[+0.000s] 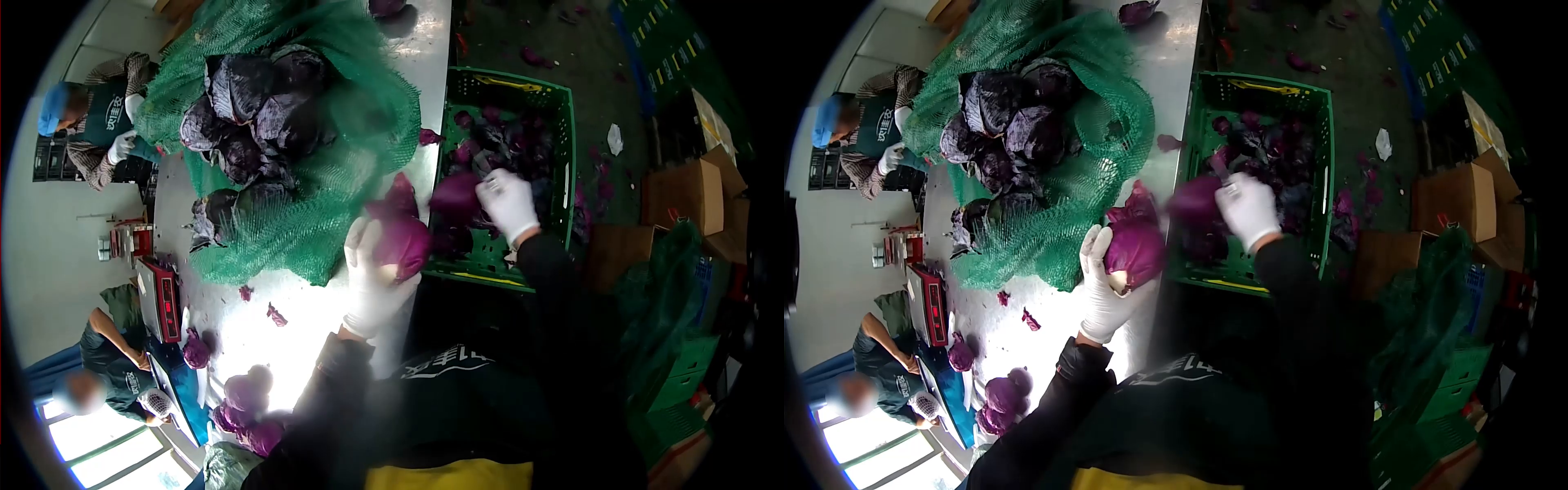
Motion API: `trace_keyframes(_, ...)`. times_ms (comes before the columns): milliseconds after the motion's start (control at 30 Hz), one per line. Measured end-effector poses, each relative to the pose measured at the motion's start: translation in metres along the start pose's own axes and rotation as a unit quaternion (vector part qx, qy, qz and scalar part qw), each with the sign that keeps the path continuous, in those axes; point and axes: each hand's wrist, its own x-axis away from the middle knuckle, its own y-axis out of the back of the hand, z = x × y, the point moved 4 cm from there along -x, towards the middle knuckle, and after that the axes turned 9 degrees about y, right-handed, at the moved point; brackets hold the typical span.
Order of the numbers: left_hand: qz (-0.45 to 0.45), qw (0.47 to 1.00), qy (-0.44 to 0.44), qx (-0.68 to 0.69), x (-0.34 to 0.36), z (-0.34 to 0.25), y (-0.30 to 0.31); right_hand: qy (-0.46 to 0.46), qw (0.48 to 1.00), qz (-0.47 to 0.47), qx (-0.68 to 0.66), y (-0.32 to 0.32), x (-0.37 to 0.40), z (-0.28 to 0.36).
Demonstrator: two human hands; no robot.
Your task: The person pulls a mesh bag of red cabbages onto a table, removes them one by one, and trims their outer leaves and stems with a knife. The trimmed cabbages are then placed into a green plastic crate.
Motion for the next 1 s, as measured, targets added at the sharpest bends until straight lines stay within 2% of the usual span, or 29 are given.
trace_keyframes(33, 0.008, 0.999, 0.012, 0.029, 0.0, 0.008, 0.005, -0.058, 0.994, 0.02, 0.091, 0.013, -0.009, -0.036)
trace_keyframes(67, 0.013, 0.998, 0.023, 0.057, -0.001, 0.014, 0.01, -0.033, 0.977, 0.003, 0.208, 0.027, -0.013, -0.045)
trace_keyframes(100, 0.067, 0.932, 0.213, 0.286, 0.003, 0.017, 0.01, -0.033, 0.985, -0.01, 0.171, 0.037, -0.015, -0.028)
trace_keyframes(133, 0.07, 0.886, 0.232, 0.396, 0.001, 0.021, 0.008, -0.035, 0.99, -0.021, 0.133, 0.045, -0.01, -0.004)
trace_keyframes(200, 0.075, 0.752, 0.264, 0.599, 0.005, 0.028, 0.004, 0.004, 0.994, -0.02, -0.103, 0.029, 0.004, 0.026)
trace_keyframes(267, 0.099, 0.675, 0.271, 0.679, 0.006, 0.02, 0.0, -0.084, 0.935, 0.157, -0.307, 0.001, 0.02, 0.057)
trace_keyframes(333, 0.125, 0.589, 0.275, 0.749, 0.009, 0.011, -0.001, -0.04, 0.913, 0.23, -0.335, -0.01, 0.025, 0.1)
trace_keyframes(367, 0.166, 0.612, 0.246, 0.733, 0.013, 0.03, -0.007, -0.098, 0.901, 0.298, -0.299, -0.009, 0.021, 0.116)
trace_keyframes(400, 0.172, 0.575, 0.27, 0.753, 0.018, 0.032, -0.008, -0.083, 0.887, 0.268, -0.367, -0.022, 0.019, 0.122)
trace_keyframes(467, 0.182, 0.497, 0.314, 0.788, 0.03, 0.034, -0.011, -0.226, 0.815, 0.362, -0.392, -0.017, 0.023, 0.121)
trace_keyframes(533, 0.157, 0.444, 0.308, 0.827, 0.033, 0.015, -0.011, -0.236, 0.813, 0.29, -0.447, -0.022, 0.021, 0.123)
trace_keyframes(600, 0.174, 0.318, 0.306, 0.88, 0.029, 0.007, -0.013, -0.21, 0.848, 0.274, -0.402, -0.011, 0.015, 0.126)
trace_keyframes(633, 0.18, 0.264, 0.307, 0.897, 0.027, 0.003, -0.012, -0.181, 0.905, 0.237, -0.302, 0.002, 0.006, 0.125)
trace_keyframes(667, 0.182, 0.229, 0.313, 0.903, 0.027, 0.0, -0.011, -0.155, 0.933, 0.198, -0.256, 0.014, -0.007, 0.12)
trace_keyframes(700, 0.182, 0.194, 0.319, 0.91, 0.028, -0.003, -0.009, -0.016, 0.978, 0.121, -0.169, 0.022, -0.027, 0.09)
trace_keyframes(733, 0.183, 0.158, 0.324, 0.915, 0.029, -0.004, -0.007, 0.103, 0.993, 0.02, -0.046, 0.032, -0.043, 0.06)
trace_keyframes(767, 0.185, 0.217, 0.309, 0.907, 0.027, 0.007, -0.008, 0.136, 0.989, 0.004, 0.062, 0.044, -0.042, 0.058)
trace_keyframes(800, 0.16, 0.316, 0.301, 0.886, 0.022, 0.003, -0.001, 0.172, 0.97, -0.014, 0.17, 0.053, -0.041, 0.063)
trace_keyframes(833, 0.13, 0.409, 0.29, 0.855, 0.018, -0.01, 0.01, 0.068, 0.997, 0.015, 0.017, 0.05, -0.034, 0.077)
trace_keyframes(867, 0.096, 0.495, 0.284, 0.815, 0.018, -0.019, 0.019, 0.081, 0.995, 0.042, -0.049, 0.042, -0.022, 0.09)
trace_keyframes(933, 0.109, 0.552, 0.271, 0.781, 0.016, -0.022, 0.025, 0.056, 0.969, 0.128, -0.204, 0.02, 0.006, 0.116)
trace_keyframes(1000, 0.095, 0.594, 0.26, 0.755, 0.016, -0.02, 0.026, 0.069, 0.947, 0.171, -0.262, 0.005, 0.028, 0.143)
